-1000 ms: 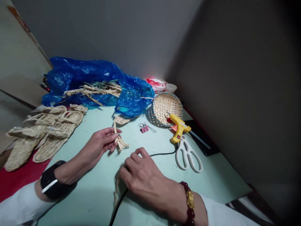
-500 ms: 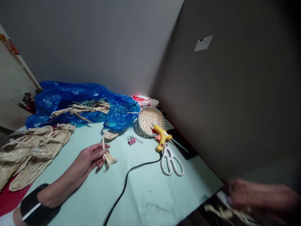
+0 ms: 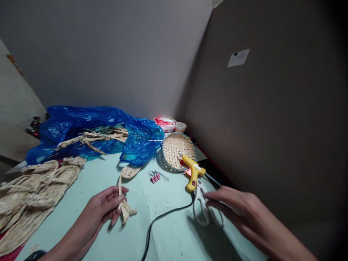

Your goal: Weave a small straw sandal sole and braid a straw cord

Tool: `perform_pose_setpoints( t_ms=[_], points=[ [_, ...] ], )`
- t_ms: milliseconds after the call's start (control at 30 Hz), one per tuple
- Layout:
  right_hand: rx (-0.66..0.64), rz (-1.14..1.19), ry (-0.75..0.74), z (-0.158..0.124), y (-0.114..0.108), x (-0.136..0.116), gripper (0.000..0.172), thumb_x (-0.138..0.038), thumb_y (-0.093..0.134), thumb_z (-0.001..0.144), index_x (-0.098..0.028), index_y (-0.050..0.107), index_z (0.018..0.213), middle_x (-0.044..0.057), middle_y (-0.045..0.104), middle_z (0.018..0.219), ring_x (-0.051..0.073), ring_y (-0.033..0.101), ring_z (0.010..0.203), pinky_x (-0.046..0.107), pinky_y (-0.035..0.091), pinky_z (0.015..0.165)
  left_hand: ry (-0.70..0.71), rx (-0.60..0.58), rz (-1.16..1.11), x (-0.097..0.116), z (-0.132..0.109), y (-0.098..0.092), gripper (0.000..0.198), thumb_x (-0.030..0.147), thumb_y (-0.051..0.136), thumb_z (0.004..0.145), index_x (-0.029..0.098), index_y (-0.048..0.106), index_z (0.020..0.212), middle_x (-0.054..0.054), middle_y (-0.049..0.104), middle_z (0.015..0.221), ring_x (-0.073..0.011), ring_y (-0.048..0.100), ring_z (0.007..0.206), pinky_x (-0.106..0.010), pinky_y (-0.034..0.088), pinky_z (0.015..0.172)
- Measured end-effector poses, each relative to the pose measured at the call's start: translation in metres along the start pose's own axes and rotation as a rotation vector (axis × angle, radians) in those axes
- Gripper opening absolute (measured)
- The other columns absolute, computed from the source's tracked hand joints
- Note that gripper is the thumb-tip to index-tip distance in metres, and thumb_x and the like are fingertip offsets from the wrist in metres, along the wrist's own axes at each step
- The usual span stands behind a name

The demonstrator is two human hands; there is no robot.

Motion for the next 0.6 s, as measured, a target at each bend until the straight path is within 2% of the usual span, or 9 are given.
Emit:
perform_pose_setpoints(
  t_ms=[67, 133, 200, 267, 333, 400, 600],
  points=[
    [-0.079, -0.059, -0.034, 0.044, 0.022, -0.016, 0.022, -0.019, 0.043, 0.097, -0.025, 0.064, 0.1, 0.006, 0.069, 0.089, 0.018, 0.065, 0.078, 0.028, 0.051, 0.071, -0.014, 0.004, 0.004, -0.001, 0.0, 0.0, 0.041, 0.042, 0.074, 0.075, 0.017, 0.06, 0.104, 0.006, 0.056, 0.057, -0.0077, 0.045, 0.046, -0.019, 0.038, 0.048],
    [-0.171, -0.263, -0.078, 0.083, 0.05, -0.029, 0.021, -0.013, 0.043, 0.096, -0.019, 0.062, 0.094, 0.004, 0.066, 0.085, 0.015, 0.06, 0.07, 0.026, 0.046, 0.066, -0.027, 0.013, -0.004, -0.001, 0.001, -0.001, 0.04, 0.042, 0.074, 0.074, 0.017, 0.06, 0.102, 0.006, 0.056, 0.058, -0.0078, 0.045, 0.046, -0.019, 0.038, 0.047],
    [-0.182, -0.318, -0.083, 0.114, 0.076, -0.035, 0.02, -0.008, 0.044, 0.094, -0.016, 0.061, 0.099, 0.006, 0.065, 0.089, 0.016, 0.058, 0.071, 0.027, 0.043, 0.063, -0.036, 0.019, -0.012, 0.0, 0.002, 0.0, 0.039, 0.042, 0.075, 0.073, 0.018, 0.06, 0.1, 0.006, 0.055, 0.056, -0.0079, 0.045, 0.046, -0.019, 0.037, 0.046],
    [-0.196, -0.368, -0.086, 0.136, 0.098, -0.038, 0.018, -0.004, 0.047, 0.09, -0.009, 0.061, 0.1, 0.013, 0.064, 0.093, 0.021, 0.057, 0.08, 0.03, 0.041, 0.065, -0.039, 0.019, -0.013, -0.001, 0.003, 0.0, 0.039, 0.042, 0.076, 0.072, 0.018, 0.061, 0.099, 0.005, 0.057, 0.057, -0.008, 0.046, 0.045, -0.018, 0.036, 0.044],
    [-0.227, -0.394, -0.091, 0.148, 0.113, -0.038, 0.017, 0.0, 0.047, 0.087, -0.007, 0.062, 0.092, 0.016, 0.064, 0.09, 0.023, 0.056, 0.082, 0.031, 0.039, 0.064, -0.039, 0.019, -0.03, -0.002, 0.004, 0.0, 0.038, 0.042, 0.077, 0.071, 0.017, 0.063, 0.097, 0.004, 0.057, 0.059, -0.0078, 0.046, 0.044, -0.018, 0.036, 0.042],
    [-0.257, -0.389, -0.101, 0.152, 0.119, -0.035, 0.019, 0.002, 0.046, 0.086, -0.009, 0.062, 0.084, 0.014, 0.063, 0.085, 0.021, 0.055, 0.077, 0.031, 0.037, 0.062, -0.028, 0.011, -0.06, -0.003, 0.004, 0.001, 0.037, 0.042, 0.077, 0.07, 0.017, 0.065, 0.094, 0.004, 0.056, 0.058, -0.0073, 0.045, 0.042, -0.017, 0.035, 0.039],
    [-0.263, -0.28, -0.119, 0.139, 0.108, -0.029, 0.017, -0.008, 0.044, 0.094, -0.016, 0.054, 0.083, 0.005, 0.059, 0.089, 0.015, 0.052, 0.073, 0.026, 0.038, 0.062, -0.02, 0.038, -0.127, -0.007, 0.007, 0.001, 0.035, 0.042, 0.081, 0.064, 0.018, 0.066, 0.085, 0.003, 0.058, 0.062, -0.0076, 0.046, 0.042, -0.016, 0.036, 0.032]
  ],
)
Point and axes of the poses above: each hand's wrist, its own z-axis towards the middle knuckle, its own y-axis out of the palm, x = y × z, the point moved 3 cm from there along z, towards the middle knuckle
